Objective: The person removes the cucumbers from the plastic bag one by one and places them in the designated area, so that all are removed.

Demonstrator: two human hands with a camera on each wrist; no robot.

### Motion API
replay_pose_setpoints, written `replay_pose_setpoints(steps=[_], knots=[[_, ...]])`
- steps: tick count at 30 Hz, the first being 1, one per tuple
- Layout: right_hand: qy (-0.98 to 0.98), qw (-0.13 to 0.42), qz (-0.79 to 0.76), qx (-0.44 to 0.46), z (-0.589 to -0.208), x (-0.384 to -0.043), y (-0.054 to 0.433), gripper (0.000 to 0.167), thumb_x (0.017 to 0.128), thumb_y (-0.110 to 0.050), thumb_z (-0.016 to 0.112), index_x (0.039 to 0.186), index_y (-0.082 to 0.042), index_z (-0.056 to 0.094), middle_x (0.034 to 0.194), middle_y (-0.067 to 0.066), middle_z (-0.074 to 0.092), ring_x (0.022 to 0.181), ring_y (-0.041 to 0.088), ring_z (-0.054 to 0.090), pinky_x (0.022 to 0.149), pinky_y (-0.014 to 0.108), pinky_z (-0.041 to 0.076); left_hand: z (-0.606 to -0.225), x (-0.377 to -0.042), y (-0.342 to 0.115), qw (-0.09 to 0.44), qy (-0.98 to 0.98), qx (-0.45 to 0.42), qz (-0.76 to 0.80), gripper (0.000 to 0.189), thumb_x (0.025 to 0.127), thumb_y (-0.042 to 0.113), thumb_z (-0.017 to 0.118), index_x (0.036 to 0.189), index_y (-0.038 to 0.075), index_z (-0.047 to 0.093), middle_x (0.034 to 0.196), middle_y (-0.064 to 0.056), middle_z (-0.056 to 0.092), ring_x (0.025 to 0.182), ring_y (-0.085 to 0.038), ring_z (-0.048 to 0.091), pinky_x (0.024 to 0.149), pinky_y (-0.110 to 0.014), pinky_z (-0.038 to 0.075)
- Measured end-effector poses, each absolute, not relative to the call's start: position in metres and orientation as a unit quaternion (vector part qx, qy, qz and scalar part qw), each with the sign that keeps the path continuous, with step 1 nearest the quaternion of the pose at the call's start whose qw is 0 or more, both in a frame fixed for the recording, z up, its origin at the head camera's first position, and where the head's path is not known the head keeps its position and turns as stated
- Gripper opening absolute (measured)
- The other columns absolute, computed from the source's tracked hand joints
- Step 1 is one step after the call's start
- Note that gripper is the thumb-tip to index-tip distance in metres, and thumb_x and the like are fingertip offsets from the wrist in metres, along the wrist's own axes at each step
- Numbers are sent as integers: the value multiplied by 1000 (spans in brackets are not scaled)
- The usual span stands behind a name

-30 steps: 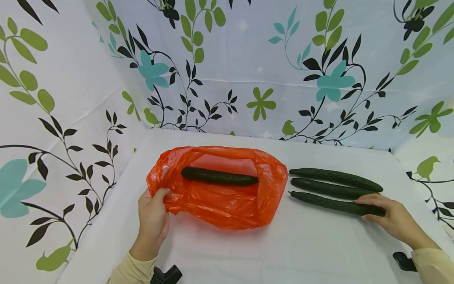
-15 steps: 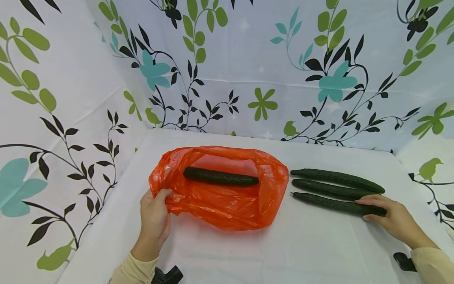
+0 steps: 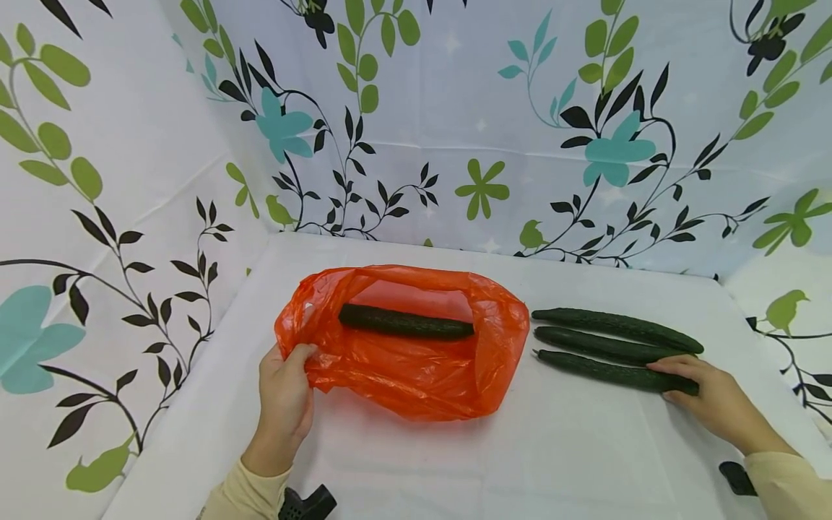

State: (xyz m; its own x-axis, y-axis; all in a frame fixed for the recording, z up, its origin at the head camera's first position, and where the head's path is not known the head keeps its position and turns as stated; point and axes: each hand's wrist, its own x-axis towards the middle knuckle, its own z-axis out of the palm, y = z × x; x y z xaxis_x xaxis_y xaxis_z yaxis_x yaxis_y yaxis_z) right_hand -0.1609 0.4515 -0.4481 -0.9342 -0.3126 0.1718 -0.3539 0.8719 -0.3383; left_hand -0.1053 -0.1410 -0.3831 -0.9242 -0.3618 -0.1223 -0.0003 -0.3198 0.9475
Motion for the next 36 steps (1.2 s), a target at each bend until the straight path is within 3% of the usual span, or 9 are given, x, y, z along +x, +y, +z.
replay_pose_setpoints(steps=[4,18,28,36], knots=[[-967,42,187,166,-448,-159,450,50,73,5,82,121,-5,70,121,22,60,112,55,53,83,70,44,-383,-106,-140,110,-575,157,-796,39,104,6,40,143,-2,44,137,-9,47,121,-25,49,98,-28,51],[-973,34,166,157,-445,-155,446,54,72,-2,87,123,-4,69,123,25,59,111,58,53,83,70,45,-377,-109,-138,109,-580,152,-793,40,105,8,39,144,-1,42,137,-8,46,122,-24,48,99,-28,51],[-969,24,200,143,-430,-155,437,56,82,-34,85,126,-4,67,128,22,57,117,53,51,86,71,43,-375,-110,-137,108,-583,152,-791,41,105,8,40,145,1,41,139,-7,46,123,-24,47,100,-27,50],[-963,59,214,151,-401,-157,404,55,85,-39,82,130,-12,65,130,17,59,119,50,52,86,71,43,-375,-109,-134,98,-582,157,-792,42,105,8,40,146,2,39,140,-6,45,125,-23,46,100,-27,49]])
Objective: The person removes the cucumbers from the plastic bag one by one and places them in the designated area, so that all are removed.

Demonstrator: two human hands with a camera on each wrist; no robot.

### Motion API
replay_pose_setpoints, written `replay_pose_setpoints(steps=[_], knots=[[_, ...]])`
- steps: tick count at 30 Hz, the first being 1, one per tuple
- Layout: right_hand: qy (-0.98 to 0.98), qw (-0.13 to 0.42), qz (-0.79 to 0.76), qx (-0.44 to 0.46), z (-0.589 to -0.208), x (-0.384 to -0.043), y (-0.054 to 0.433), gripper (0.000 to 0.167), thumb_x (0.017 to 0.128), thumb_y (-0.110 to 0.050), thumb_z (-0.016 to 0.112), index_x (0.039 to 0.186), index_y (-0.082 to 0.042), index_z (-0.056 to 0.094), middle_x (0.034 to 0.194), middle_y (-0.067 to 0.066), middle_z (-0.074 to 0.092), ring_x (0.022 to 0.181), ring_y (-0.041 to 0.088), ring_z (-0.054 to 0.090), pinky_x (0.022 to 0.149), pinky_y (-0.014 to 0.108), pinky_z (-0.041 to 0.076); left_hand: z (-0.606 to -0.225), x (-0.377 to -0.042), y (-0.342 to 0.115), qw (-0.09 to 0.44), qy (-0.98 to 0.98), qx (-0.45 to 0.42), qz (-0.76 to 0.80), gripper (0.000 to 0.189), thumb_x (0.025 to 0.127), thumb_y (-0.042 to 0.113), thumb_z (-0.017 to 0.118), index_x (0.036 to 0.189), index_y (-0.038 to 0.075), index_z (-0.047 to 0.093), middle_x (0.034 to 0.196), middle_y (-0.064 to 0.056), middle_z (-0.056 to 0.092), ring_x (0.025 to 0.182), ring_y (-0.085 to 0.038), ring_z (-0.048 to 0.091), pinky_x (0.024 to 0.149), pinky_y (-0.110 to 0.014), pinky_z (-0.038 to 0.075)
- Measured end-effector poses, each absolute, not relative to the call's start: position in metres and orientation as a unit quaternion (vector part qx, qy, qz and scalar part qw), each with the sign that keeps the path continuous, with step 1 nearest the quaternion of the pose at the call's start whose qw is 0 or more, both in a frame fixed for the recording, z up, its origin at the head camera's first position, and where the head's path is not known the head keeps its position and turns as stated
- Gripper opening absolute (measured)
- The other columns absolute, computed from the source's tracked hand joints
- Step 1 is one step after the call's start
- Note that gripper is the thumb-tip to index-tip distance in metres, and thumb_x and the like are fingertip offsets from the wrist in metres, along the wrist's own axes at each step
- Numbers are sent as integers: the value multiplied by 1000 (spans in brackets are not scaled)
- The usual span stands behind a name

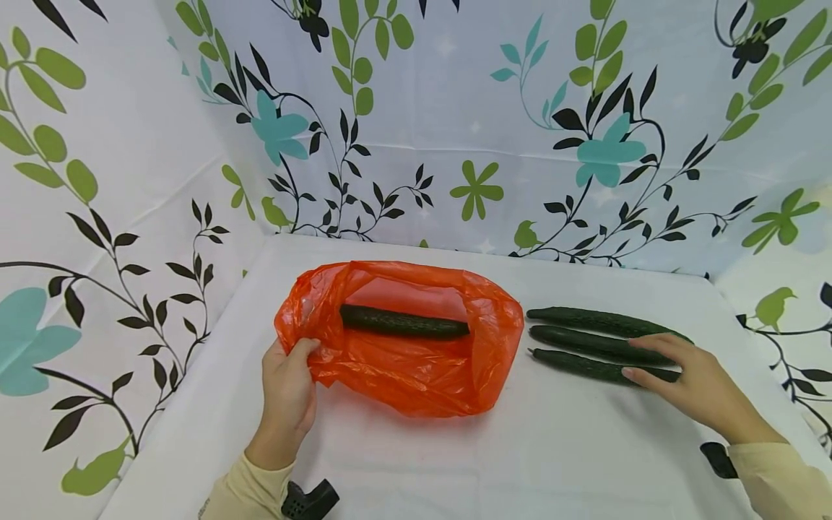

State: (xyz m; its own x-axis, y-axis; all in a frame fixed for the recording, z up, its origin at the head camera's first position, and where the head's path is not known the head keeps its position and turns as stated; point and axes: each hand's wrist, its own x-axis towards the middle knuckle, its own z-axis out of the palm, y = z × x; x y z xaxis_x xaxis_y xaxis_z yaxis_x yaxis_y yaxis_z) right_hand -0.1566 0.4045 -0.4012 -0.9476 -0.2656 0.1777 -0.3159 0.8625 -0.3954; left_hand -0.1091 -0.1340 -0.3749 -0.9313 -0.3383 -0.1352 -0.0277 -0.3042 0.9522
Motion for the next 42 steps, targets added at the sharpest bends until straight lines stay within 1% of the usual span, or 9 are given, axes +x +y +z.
replay_pose_setpoints(steps=[5,10,13,19,28,32,35,39,42], knots=[[-957,97,212,174,-379,-159,372,55,85,-39,82,130,-13,65,128,13,62,119,44,55,89,68,45,-376,-108,-134,98,-579,151,-795,42,105,8,39,147,1,38,141,-7,45,126,-24,45,101,-27,49],[-955,110,208,180,-360,-163,333,61,84,-46,80,134,-14,64,130,10,63,122,39,56,94,68,45,-377,-108,-133,98,-578,150,-796,43,105,7,39,147,1,38,141,-7,44,126,-24,45,101,-27,49],[-952,116,204,196,-352,-167,311,64,85,-48,78,137,-13,62,133,10,62,122,39,56,93,68,46,-378,-108,-133,98,-575,150,-798,42,104,6,39,146,0,39,140,-7,45,124,-24,46,101,-27,49],[-948,124,210,205,-340,-173,274,70,84,-52,78,141,-15,60,135,8,62,123,35,57,95,64,48,-381,-107,-134,99,-573,147,-800,41,104,6,39,144,0,40,138,-8,45,122,-25,47,100,-28,50],[-934,130,236,235,-335,-179,237,69,86,-46,78,143,-13,57,125,9,69,109,32,65,90,61,53,-384,-104,-137,90,-573,151,-801,41,105,7,40,145,2,39,139,-8,44,123,-25,47,100,-28,50],[-921,118,270,253,-332,-178,219,68,86,-47,78,143,-14,58,124,6,69,106,27,67,83,51,58,-384,-104,-137,91,-575,146,-800,41,104,7,40,145,1,39,139,-8,44,123,-25,46,100,-28,50],[-904,94,318,269,-331,-177,205,66,86,-46,78,141,-13,60,124,4,69,106,26,66,80,48,60,-384,-104,-136,90,-577,147,-799,41,104,7,40,145,1,39,140,-8,44,124,-24,46,101,-27,49],[-876,54,386,285,-331,-179,184,62,86,-44,80,138,-15,64,123,-1,70,106,24,66,85,50,58,-384,-103,-136,89,-575,150,-800,40,104,7,40,144,1,40,139,-8,45,122,-24,47,100,-27,50],[-861,30,417,291,-331,-180,169,60,85,-43,81,137,-18,65,122,-7,69,106,18,65,89,49,56,-385,-103,-136,88,-573,151,-801,40,104,6,40,144,0,40,138,-8,45,121,-25,48,98,-28,51]])
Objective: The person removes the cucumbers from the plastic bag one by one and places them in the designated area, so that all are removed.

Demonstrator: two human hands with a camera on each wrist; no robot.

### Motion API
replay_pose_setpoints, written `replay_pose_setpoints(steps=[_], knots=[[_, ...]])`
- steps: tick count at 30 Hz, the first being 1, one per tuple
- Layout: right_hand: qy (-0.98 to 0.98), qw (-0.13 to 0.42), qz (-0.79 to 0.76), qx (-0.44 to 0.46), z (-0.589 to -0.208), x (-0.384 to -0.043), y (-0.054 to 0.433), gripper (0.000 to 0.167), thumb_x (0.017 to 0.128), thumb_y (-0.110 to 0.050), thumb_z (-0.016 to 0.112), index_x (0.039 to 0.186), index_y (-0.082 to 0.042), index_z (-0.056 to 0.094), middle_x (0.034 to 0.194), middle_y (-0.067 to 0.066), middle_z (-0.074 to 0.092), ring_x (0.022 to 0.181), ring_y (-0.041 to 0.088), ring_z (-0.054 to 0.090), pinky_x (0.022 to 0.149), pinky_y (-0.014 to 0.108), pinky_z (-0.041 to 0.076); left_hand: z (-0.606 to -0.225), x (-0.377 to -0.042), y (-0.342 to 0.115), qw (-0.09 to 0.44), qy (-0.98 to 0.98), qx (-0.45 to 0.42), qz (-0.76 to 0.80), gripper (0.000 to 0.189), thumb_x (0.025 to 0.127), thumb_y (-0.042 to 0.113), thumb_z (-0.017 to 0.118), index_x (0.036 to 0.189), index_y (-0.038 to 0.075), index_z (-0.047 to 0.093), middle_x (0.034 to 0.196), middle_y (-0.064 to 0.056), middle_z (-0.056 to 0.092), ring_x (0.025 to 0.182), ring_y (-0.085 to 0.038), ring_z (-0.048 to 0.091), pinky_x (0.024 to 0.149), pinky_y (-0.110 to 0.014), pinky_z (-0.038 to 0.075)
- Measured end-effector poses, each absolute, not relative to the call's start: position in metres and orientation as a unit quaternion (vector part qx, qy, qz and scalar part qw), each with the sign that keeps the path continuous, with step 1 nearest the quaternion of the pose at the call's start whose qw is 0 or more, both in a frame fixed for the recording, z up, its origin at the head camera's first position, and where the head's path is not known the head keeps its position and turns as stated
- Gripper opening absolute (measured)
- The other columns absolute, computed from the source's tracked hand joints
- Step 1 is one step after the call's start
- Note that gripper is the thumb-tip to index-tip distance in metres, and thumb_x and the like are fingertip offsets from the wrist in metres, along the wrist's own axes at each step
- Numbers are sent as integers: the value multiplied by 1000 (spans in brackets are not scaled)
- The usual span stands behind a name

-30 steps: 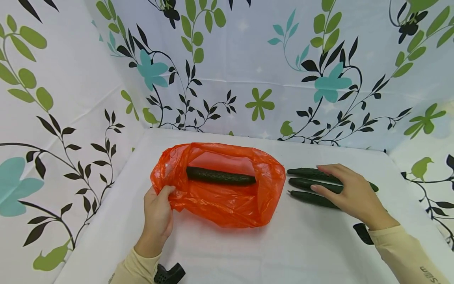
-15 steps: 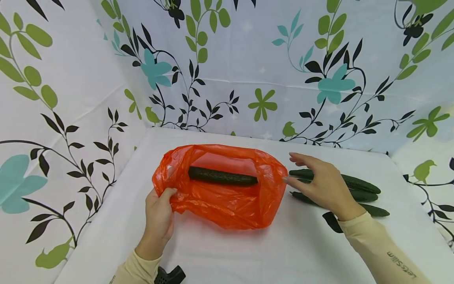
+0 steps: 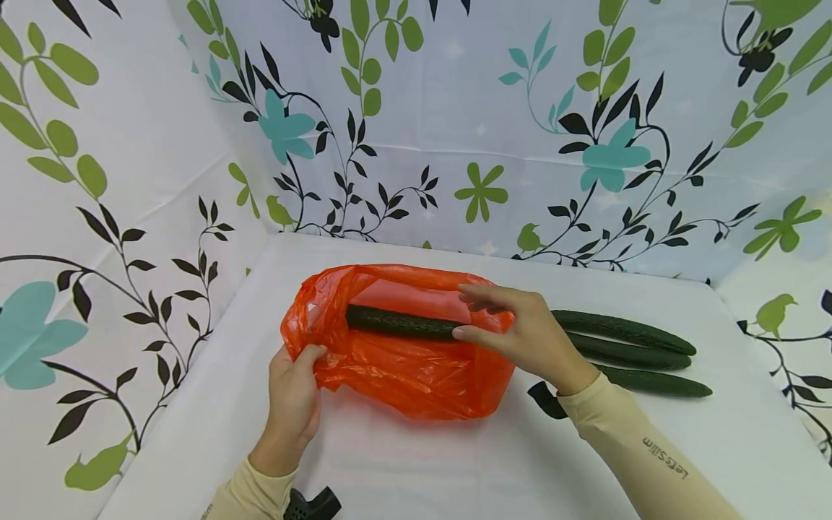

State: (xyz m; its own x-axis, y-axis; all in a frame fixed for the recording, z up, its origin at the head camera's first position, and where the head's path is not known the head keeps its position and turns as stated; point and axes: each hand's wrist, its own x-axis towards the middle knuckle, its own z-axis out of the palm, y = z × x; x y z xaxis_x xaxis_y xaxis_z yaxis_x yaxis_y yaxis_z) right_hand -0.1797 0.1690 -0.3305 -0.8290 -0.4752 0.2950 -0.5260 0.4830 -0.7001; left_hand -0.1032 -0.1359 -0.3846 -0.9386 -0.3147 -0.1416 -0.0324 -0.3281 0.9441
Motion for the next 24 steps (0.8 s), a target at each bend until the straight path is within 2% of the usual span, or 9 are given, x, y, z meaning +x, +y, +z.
replay_pose_setpoints(steps=[5,12,15,20,24], knots=[[-840,8,452,301,-326,-182,145,56,84,-38,83,134,-20,67,119,-11,69,105,11,65,90,44,56,-385,-103,-136,86,-575,151,-799,42,103,5,40,144,1,40,139,-8,46,120,-26,50,96,-28,53],[-789,-16,526,319,-327,-188,117,53,86,-29,82,135,-15,66,117,-9,71,104,12,68,92,48,55,-385,-103,-137,88,-575,156,-798,41,101,4,41,142,0,42,135,-9,47,115,-27,51,91,-28,55],[-768,-37,556,317,-332,-192,106,51,87,-26,81,135,-18,66,117,-8,71,105,14,68,92,44,55,-384,-102,-137,86,-575,158,-798,41,101,4,42,141,0,42,134,-10,47,114,-27,51,90,-28,56],[-755,-88,571,311,-344,-198,92,46,87,-28,81,132,-21,69,119,-2,71,110,18,67,94,39,55,-383,-102,-137,86,-578,154,-797,41,100,4,42,141,0,42,134,-10,47,114,-27,51,89,-29,56],[-742,-123,582,308,-353,-201,82,45,88,-26,81,130,-17,70,122,8,70,111,21,67,95,37,55,-383,-102,-137,89,-578,152,-797,41,100,3,43,142,0,42,135,-10,47,115,-27,51,89,-29,56]])
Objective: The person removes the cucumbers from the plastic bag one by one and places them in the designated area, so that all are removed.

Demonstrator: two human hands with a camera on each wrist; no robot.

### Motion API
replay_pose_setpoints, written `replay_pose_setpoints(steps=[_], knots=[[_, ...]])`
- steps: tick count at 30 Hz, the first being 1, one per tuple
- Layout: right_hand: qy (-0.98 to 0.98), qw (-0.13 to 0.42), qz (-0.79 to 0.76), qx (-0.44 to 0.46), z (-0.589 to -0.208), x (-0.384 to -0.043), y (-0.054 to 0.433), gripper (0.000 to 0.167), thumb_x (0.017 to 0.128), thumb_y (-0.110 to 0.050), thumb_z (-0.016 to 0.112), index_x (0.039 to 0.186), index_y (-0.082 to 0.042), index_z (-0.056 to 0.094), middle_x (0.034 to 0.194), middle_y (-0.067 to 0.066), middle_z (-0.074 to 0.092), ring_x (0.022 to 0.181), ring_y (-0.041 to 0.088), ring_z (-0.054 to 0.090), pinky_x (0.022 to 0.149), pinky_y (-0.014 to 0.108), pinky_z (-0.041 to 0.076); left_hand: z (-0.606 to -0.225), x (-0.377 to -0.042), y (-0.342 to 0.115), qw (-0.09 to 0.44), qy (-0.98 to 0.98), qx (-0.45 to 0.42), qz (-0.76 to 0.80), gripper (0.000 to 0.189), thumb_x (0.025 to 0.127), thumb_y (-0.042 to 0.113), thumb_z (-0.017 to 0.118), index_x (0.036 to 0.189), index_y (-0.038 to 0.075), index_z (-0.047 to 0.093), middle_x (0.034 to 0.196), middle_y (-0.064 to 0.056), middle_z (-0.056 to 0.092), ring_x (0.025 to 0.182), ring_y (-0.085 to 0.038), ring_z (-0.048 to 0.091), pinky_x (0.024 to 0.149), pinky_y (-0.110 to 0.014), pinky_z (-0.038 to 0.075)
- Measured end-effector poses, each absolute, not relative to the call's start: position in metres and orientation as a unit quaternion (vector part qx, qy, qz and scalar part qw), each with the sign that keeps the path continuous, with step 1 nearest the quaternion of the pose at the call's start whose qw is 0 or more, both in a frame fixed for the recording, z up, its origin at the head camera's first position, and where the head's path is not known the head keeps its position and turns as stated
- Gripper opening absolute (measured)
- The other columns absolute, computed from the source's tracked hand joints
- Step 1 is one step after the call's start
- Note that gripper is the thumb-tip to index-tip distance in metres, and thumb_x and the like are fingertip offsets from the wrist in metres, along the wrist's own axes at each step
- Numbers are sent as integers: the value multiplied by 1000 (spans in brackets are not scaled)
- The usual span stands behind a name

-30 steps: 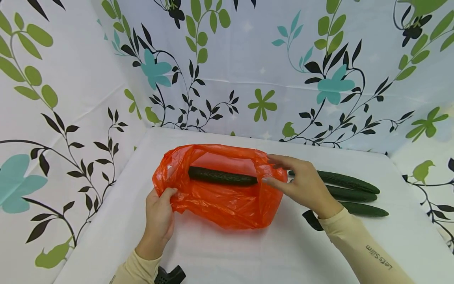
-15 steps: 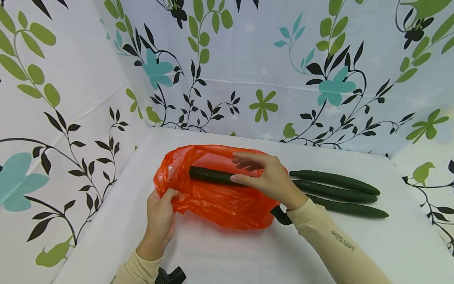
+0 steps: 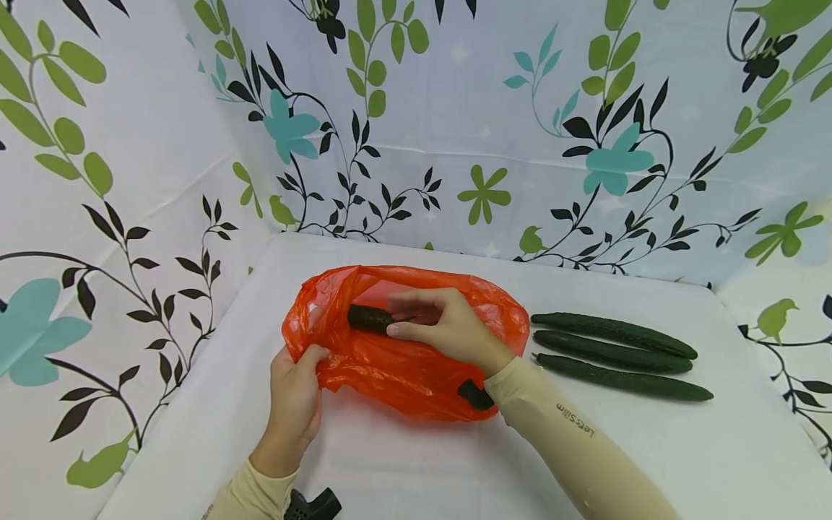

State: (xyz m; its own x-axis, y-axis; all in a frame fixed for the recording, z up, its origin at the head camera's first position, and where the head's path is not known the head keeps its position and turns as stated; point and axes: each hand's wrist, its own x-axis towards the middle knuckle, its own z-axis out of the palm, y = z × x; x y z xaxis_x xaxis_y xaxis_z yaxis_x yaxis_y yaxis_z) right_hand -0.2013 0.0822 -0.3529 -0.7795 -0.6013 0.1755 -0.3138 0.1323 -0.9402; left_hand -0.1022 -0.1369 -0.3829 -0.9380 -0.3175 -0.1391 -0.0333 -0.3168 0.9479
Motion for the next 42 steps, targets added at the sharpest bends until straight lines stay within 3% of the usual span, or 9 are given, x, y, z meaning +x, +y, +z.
replay_pose_setpoints(steps=[14,20,25,30,42], knots=[[737,149,-608,-255,-377,-215,64,44,89,-22,80,130,-14,69,121,12,71,107,17,68,93,32,55,-385,-101,-136,87,-583,149,-794,41,99,2,42,140,-1,43,131,-11,48,107,-26,53,83,-28,58],[718,152,-638,-233,-394,-223,61,45,89,-13,79,132,-7,67,122,21,68,111,27,68,93,31,55,-384,-101,-136,82,-581,143,-797,44,99,1,40,143,2,41,136,-10,47,113,-28,51,88,-29,57],[730,138,-625,-239,-404,-228,62,47,88,-11,79,133,-6,66,127,16,67,116,31,65,97,35,53,-385,-101,-136,86,-581,140,-797,44,98,0,40,143,0,41,136,-10,47,113,-28,51,89,-29,56],[768,108,-576,-259,-408,-232,61,50,86,-12,82,133,-7,66,128,11,68,120,24,63,104,42,49,-385,-102,-136,86,-582,139,-797,45,98,0,39,143,1,41,135,-10,47,113,-28,51,87,-28,56],[823,103,-516,-214,-417,-239,63,47,87,-13,80,133,-14,69,128,-3,68,125,14,56,106,37,47,-386,-104,-136,76,-583,136,-797,48,99,1,40,146,3,40,138,-8,46,115,-27,50,93,-34,55]])
